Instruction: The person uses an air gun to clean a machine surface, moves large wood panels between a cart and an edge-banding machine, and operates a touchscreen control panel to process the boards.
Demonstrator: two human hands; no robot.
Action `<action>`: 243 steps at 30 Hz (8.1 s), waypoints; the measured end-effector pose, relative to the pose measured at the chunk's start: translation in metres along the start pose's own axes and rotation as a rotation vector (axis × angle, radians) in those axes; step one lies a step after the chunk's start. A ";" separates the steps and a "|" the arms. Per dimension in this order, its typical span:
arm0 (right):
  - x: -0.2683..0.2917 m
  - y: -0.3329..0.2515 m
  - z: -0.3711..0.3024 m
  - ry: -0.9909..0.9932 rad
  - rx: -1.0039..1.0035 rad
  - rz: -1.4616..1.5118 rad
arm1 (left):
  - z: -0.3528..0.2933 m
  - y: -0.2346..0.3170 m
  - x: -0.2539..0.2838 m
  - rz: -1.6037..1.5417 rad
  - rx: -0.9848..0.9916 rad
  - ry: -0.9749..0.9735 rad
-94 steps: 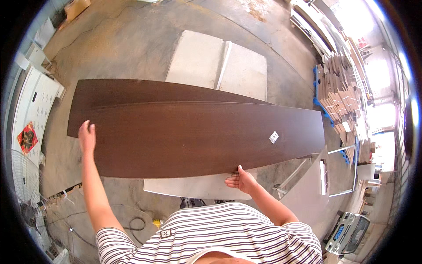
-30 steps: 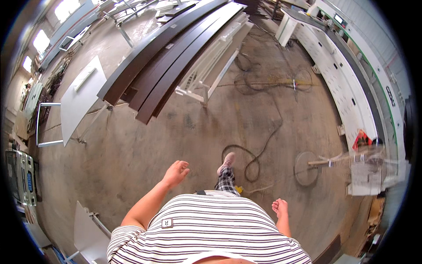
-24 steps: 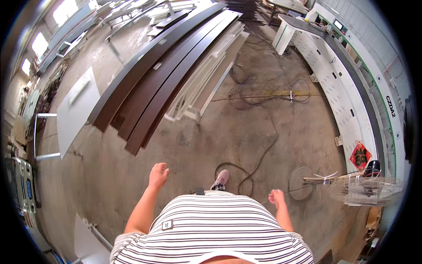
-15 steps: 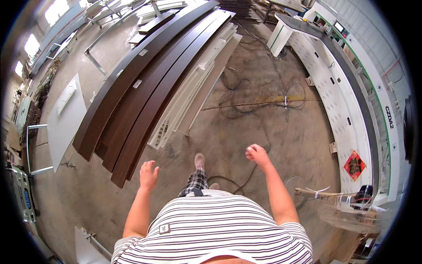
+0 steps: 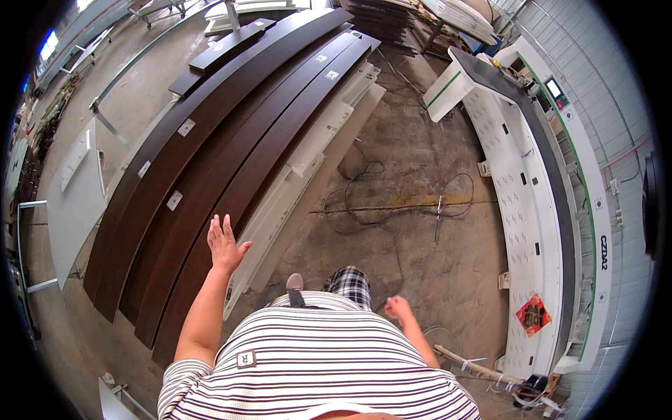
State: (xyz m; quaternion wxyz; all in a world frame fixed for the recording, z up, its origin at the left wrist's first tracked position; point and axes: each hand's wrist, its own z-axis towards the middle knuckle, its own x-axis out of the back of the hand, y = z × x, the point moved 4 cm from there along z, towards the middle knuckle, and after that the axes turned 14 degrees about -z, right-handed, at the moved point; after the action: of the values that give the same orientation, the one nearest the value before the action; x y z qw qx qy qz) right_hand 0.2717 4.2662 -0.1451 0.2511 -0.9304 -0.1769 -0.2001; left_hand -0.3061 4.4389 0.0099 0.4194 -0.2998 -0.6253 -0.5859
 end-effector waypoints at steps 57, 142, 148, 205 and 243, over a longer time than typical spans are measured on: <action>0.171 -0.405 0.314 -0.339 0.193 -0.408 | 0.125 0.050 -0.045 0.128 0.563 0.093; 0.676 -0.182 -0.090 1.222 1.100 1.105 | 0.248 0.958 -0.238 -0.662 -1.572 -0.667; 0.724 -0.198 -0.054 1.326 0.994 1.067 | 0.281 1.011 -0.305 -0.773 -1.599 -0.747; 0.763 -0.238 0.047 1.318 0.411 1.085 | 0.353 1.132 -0.485 -0.570 -0.905 -2.003; 0.975 0.027 0.065 1.553 -0.015 0.902 | 0.228 1.300 -0.687 -0.594 -1.279 -1.370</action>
State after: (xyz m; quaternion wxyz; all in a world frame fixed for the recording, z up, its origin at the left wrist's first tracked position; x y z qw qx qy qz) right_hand 1.1373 4.5024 0.2419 0.3487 -0.5154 0.4265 -0.6564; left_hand 1.1024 4.9169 0.0425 -0.4396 -0.5757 -0.3483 -0.5949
